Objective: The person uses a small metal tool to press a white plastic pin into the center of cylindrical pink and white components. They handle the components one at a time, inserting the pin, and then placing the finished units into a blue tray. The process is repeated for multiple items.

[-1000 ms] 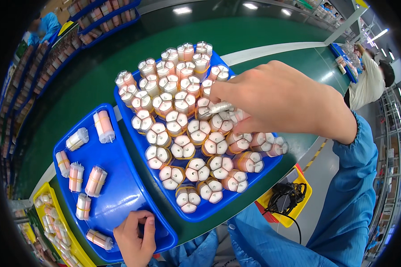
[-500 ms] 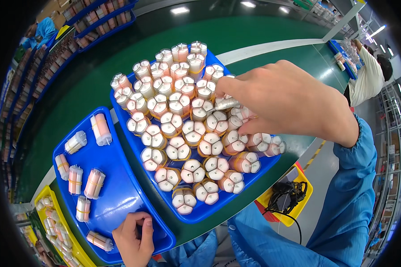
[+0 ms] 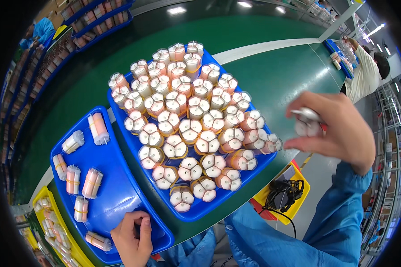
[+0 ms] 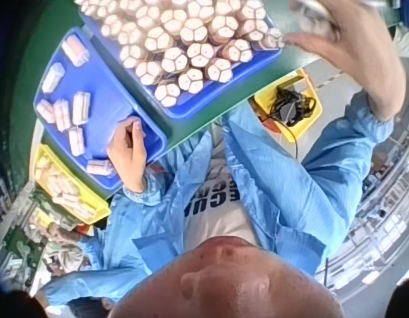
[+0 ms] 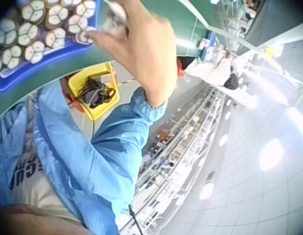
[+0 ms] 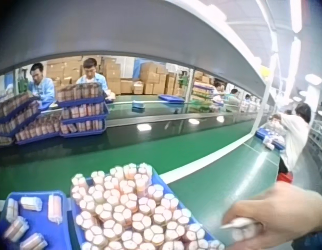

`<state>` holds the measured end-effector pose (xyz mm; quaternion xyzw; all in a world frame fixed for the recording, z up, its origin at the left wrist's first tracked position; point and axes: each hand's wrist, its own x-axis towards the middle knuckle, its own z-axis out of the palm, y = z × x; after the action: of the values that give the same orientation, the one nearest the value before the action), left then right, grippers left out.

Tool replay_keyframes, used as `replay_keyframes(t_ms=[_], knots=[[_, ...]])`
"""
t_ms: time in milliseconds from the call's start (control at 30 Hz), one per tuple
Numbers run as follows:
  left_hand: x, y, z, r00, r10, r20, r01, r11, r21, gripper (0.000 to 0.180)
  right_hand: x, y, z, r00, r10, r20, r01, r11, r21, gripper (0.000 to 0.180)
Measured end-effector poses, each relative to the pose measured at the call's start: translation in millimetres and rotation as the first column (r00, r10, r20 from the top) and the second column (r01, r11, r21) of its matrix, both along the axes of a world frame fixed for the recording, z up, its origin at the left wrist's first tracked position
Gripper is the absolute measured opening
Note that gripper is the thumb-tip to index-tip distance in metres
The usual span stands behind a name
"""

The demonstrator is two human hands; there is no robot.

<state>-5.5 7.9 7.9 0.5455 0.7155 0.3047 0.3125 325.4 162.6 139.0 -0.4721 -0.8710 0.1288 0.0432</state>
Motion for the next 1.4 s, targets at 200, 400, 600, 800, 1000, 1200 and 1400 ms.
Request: replay_keyframes(t_ms=[200, 400, 600, 800, 1000, 1200, 1400], knots=[[4, 3, 2, 1.0, -0.01, -0.014, 0.01, 1.0, -0.025, 0.015, 19, -62, -57, 0.74, -0.308, -0.598, 0.191, 0.949, -0.252, 0.043], [3, 1, 2, 1.0, 0.003, -0.024, -0.004, 0.999, -0.052, 0.015, -4, -82, -103, 0.777, -0.143, -0.613, 0.237, 0.969, 0.073, 0.053], [4, 2, -2, 1.0, 0.004, 0.01, -0.004, 1.0, -0.023, 0.014, -16, -80, -133, 0.747, -0.131, -0.652, 0.358, 0.905, 0.228, 0.058], [2, -4, -1, 1.0, 0.009, 0.003, -0.009, 1.0, -0.001, 0.013, -18, -81, -133, 0.409, -0.179, -0.895, 0.356, 0.934, -0.025, 0.051], [4, -11, 4, 1.0, 0.019, -0.018, -0.016, 0.985, 0.174, 0.017, -35, -82, -118, 0.16, -0.377, -0.912, 0.008, 0.925, -0.381, 0.039], [28, -20, 22, 0.962, -0.047, 0.27, -0.06, 0.924, 0.377, 0.038, -70, -75, -107, 0.271, -0.216, -0.938, -0.286, 0.912, -0.293, 0.043], [38, -7, 41, 0.625, -0.154, 0.765, 0.159, 0.985, 0.069, 0.068, -117, -79, -97, 0.308, -0.323, -0.895, -0.48, 0.759, -0.44, 0.066]])
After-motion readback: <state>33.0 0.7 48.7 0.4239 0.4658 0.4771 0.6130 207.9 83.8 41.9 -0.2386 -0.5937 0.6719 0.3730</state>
